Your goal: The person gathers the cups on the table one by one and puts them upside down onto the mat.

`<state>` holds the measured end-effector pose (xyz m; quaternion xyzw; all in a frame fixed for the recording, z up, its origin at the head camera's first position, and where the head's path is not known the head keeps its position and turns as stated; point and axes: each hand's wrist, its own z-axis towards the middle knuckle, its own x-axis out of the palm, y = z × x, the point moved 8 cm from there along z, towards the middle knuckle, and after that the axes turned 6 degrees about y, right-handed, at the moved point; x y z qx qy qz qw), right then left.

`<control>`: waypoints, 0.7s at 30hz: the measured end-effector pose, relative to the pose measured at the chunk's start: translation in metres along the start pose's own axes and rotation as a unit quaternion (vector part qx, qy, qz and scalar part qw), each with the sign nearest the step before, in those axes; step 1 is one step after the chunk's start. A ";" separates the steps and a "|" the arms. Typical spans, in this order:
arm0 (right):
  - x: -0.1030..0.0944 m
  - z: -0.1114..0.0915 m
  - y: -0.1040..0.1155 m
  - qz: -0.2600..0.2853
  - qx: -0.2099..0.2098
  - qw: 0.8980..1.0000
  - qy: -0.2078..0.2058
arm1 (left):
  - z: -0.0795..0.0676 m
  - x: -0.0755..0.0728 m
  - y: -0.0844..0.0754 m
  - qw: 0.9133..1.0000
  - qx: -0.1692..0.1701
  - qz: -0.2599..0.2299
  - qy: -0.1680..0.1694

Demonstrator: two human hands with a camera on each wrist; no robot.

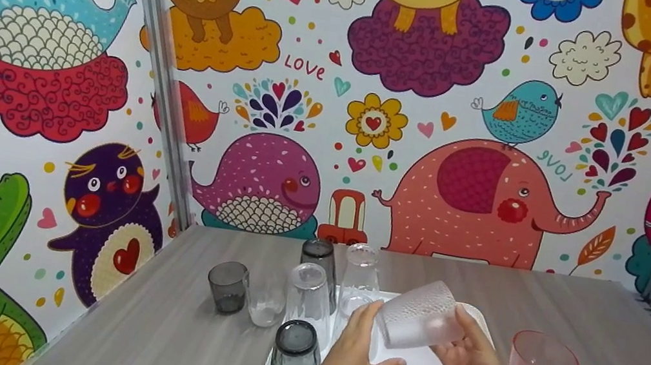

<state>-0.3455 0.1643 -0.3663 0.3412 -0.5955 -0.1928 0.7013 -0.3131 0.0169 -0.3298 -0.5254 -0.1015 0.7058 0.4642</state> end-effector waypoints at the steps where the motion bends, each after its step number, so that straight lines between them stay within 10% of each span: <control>1: 0.001 0.000 -0.003 0.004 0.002 1.000 0.001 | 0.002 0.000 0.000 1.000 -0.004 -0.002 0.000; 16: 0.005 -0.002 -0.020 0.022 0.025 0.999 0.000 | 0.013 0.007 0.011 0.997 -0.006 -0.074 -0.006; 21: 0.007 -0.003 -0.014 -0.062 0.037 0.997 0.023 | 0.015 -0.002 0.006 0.997 0.009 -0.078 -0.016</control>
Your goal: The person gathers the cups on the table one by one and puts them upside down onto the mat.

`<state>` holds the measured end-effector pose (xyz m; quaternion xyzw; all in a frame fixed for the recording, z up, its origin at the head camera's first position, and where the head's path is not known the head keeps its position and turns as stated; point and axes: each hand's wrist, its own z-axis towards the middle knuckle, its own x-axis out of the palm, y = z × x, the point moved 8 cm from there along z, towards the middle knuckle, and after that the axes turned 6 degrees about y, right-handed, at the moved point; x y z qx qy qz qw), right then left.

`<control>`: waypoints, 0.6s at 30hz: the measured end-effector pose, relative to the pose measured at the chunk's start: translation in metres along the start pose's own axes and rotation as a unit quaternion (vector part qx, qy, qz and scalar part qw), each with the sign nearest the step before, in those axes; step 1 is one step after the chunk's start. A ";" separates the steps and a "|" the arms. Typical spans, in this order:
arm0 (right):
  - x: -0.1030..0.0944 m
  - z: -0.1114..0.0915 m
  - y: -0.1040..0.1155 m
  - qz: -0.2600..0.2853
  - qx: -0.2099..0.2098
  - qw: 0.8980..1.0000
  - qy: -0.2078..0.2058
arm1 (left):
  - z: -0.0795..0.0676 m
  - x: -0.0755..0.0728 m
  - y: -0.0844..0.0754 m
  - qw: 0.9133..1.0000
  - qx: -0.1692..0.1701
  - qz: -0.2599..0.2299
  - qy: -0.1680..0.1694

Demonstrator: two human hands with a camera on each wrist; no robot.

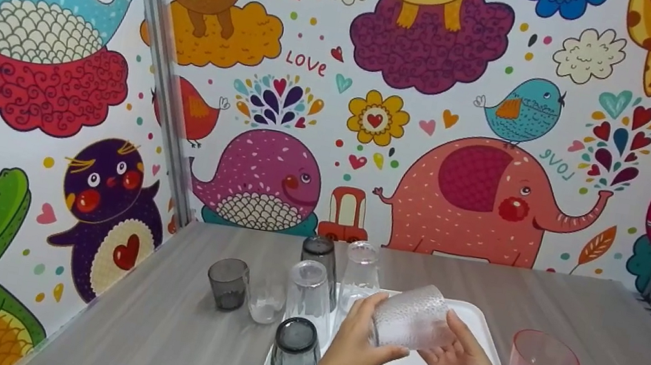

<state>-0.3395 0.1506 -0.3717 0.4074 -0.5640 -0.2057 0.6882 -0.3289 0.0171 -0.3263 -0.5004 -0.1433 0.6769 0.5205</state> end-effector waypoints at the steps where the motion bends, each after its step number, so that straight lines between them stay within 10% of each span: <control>1: -0.001 0.000 0.002 -0.024 0.000 1.000 0.002 | 0.001 -0.003 -0.002 1.000 0.004 0.005 -0.002; 8: -0.024 -0.010 0.028 -0.114 -0.013 0.993 -0.025 | 0.008 -0.017 -0.012 0.990 -0.004 0.119 0.081; 18: -0.040 -0.028 0.048 -0.153 -0.003 0.988 -0.033 | 0.017 -0.014 -0.002 0.921 -0.037 0.300 0.244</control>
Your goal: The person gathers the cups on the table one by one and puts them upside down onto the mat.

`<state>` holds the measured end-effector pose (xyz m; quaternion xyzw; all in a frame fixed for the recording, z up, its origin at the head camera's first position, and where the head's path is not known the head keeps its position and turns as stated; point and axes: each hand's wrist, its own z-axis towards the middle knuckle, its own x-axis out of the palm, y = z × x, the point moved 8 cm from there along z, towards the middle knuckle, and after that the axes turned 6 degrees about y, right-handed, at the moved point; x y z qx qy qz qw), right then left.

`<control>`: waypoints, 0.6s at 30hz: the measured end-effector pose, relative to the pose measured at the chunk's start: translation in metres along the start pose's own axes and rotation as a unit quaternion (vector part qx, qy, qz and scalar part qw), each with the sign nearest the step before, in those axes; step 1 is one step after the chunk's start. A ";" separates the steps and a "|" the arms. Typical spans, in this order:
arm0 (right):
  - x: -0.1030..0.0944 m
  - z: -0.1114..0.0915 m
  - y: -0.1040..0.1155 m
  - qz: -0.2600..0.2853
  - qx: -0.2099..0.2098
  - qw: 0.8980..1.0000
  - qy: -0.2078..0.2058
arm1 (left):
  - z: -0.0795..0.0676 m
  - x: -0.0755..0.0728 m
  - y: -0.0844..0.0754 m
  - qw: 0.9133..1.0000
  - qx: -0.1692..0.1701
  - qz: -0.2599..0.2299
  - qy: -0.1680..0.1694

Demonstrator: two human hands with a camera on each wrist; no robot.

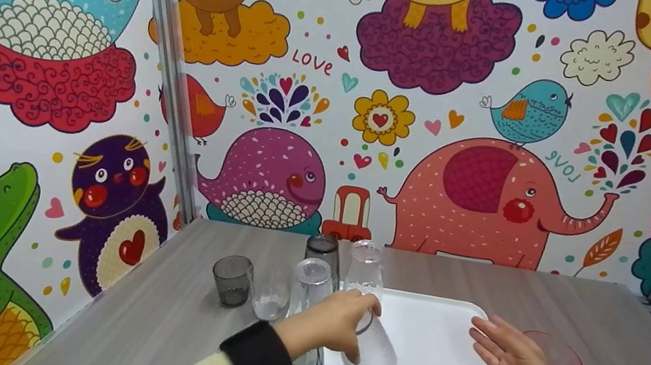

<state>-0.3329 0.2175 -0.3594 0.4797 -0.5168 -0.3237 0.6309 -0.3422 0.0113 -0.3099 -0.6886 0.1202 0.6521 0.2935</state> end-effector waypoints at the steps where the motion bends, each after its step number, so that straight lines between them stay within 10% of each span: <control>1: -0.001 -0.001 0.001 -0.001 0.001 1.000 -0.002 | 0.001 0.002 0.001 1.000 -0.004 0.009 0.007; 18: -0.005 -0.008 -0.005 -0.013 0.028 0.999 0.013 | 0.012 0.038 0.007 0.993 -0.025 0.105 0.037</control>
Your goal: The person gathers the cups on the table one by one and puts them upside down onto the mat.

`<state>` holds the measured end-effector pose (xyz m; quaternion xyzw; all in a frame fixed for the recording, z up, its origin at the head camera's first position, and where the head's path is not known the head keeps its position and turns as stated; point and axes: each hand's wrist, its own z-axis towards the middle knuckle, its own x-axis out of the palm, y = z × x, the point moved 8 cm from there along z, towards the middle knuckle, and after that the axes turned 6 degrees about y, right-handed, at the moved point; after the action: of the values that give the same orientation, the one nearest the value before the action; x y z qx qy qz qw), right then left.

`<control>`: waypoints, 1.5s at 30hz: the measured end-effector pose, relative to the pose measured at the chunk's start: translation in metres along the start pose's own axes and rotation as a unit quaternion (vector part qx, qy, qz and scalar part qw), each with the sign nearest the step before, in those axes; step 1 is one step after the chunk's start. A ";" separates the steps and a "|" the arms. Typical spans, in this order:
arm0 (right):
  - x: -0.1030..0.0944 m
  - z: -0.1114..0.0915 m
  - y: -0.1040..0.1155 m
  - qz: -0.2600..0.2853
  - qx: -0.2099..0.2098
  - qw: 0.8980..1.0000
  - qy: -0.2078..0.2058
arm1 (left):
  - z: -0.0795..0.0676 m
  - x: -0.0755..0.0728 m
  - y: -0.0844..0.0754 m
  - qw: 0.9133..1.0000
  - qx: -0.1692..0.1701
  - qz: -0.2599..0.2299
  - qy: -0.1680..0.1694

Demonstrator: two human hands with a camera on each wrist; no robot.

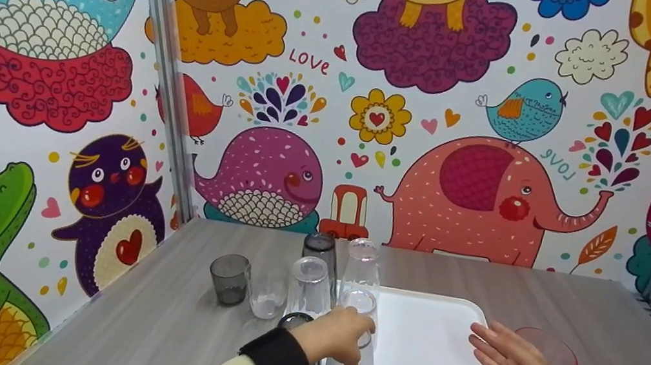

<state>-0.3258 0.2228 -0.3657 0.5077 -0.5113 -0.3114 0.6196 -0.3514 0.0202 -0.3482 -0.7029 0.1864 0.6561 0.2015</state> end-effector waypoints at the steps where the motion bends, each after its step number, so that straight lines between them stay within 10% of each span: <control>1: 0.001 0.000 0.000 0.001 -0.001 1.000 0.001 | 0.001 0.002 0.000 1.000 -0.001 0.001 0.003; 30: 0.000 0.007 -0.013 0.023 0.022 0.999 -0.003 | 0.002 0.006 0.005 1.000 -0.018 0.003 0.012; 38: -0.005 0.005 -0.014 0.047 0.025 0.999 0.011 | -0.007 -0.025 0.015 0.996 0.001 -0.085 -0.029; 41: -0.008 0.003 -0.012 0.057 0.028 0.998 0.009 | -0.011 -0.053 0.037 0.980 -0.002 -0.156 -0.120; 45: -0.013 -0.002 -0.010 0.073 0.037 0.997 0.008 | -0.025 -0.089 0.090 0.924 -0.027 -0.247 -0.290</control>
<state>-0.3258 0.2322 -0.3788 0.4941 -0.5531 -0.2425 0.6254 -0.3836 -0.0692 -0.2618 -0.5112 -0.0777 0.7654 0.3832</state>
